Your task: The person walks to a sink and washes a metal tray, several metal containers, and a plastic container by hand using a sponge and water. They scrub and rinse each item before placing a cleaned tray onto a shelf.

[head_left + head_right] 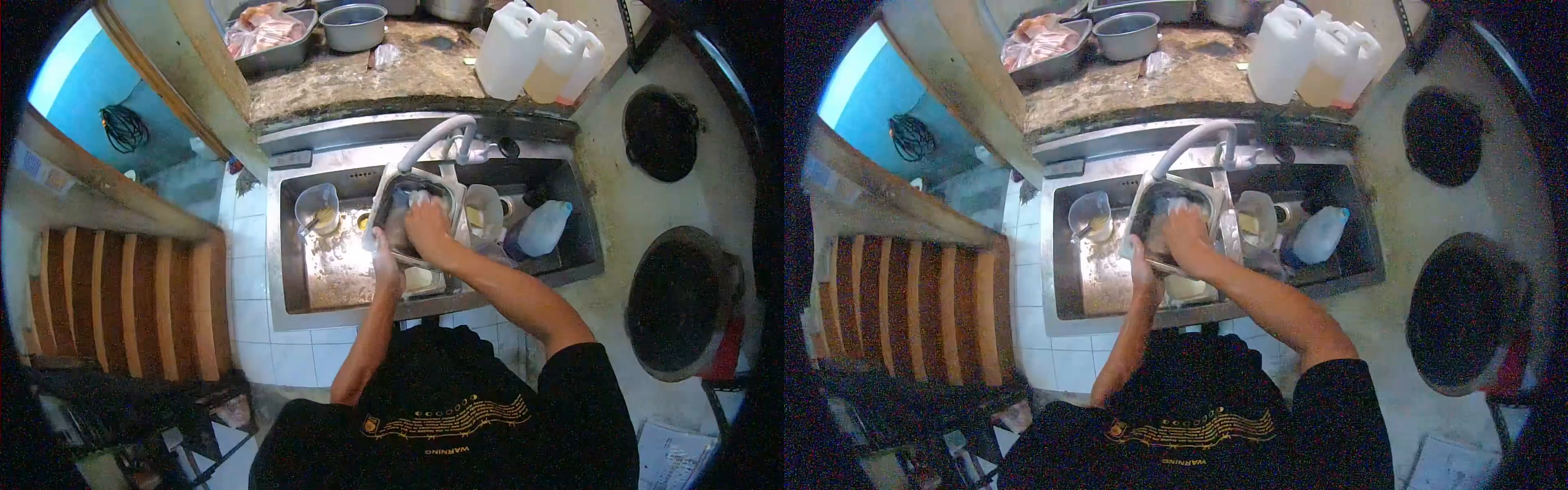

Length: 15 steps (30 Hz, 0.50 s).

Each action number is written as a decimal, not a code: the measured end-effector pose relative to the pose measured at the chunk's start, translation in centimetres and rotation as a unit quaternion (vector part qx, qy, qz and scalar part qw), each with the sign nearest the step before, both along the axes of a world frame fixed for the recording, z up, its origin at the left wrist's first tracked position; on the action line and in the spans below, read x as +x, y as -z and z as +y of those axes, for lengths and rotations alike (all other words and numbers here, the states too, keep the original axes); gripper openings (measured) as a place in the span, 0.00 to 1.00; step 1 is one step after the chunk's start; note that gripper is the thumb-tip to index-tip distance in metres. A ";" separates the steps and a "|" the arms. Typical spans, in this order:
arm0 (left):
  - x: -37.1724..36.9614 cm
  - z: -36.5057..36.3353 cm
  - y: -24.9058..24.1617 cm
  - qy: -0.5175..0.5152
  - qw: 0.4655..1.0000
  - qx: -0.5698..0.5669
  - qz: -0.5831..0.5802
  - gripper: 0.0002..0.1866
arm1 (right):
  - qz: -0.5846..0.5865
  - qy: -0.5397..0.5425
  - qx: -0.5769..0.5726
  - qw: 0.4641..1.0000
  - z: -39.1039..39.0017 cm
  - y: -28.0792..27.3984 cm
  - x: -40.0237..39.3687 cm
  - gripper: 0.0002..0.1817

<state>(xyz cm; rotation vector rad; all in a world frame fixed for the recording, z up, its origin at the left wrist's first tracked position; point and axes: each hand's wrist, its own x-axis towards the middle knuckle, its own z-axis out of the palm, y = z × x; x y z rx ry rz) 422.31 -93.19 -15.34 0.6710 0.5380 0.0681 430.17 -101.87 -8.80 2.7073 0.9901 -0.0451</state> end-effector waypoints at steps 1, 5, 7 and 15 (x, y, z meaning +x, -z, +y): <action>0.1 -0.2 0.6 0.015 0.999 0.015 -0.040 0.38 | 0.021 0.015 0.009 1.000 -0.1 0.4 -0.6 0.12; -0.5 0.2 -0.2 0.014 0.999 -0.007 -0.043 0.40 | 0.248 -0.126 0.213 0.937 -0.3 -0.1 0.8 0.11; -0.6 0.0 -1.1 0.020 0.997 -0.033 -0.066 0.39 | 0.135 -0.114 0.270 0.946 0.3 -1.1 -0.2 0.09; 0.6 0.9 -1.1 -0.035 0.998 0.008 -0.043 0.41 | 0.171 0.042 0.141 0.974 0.7 -3.8 -0.9 0.17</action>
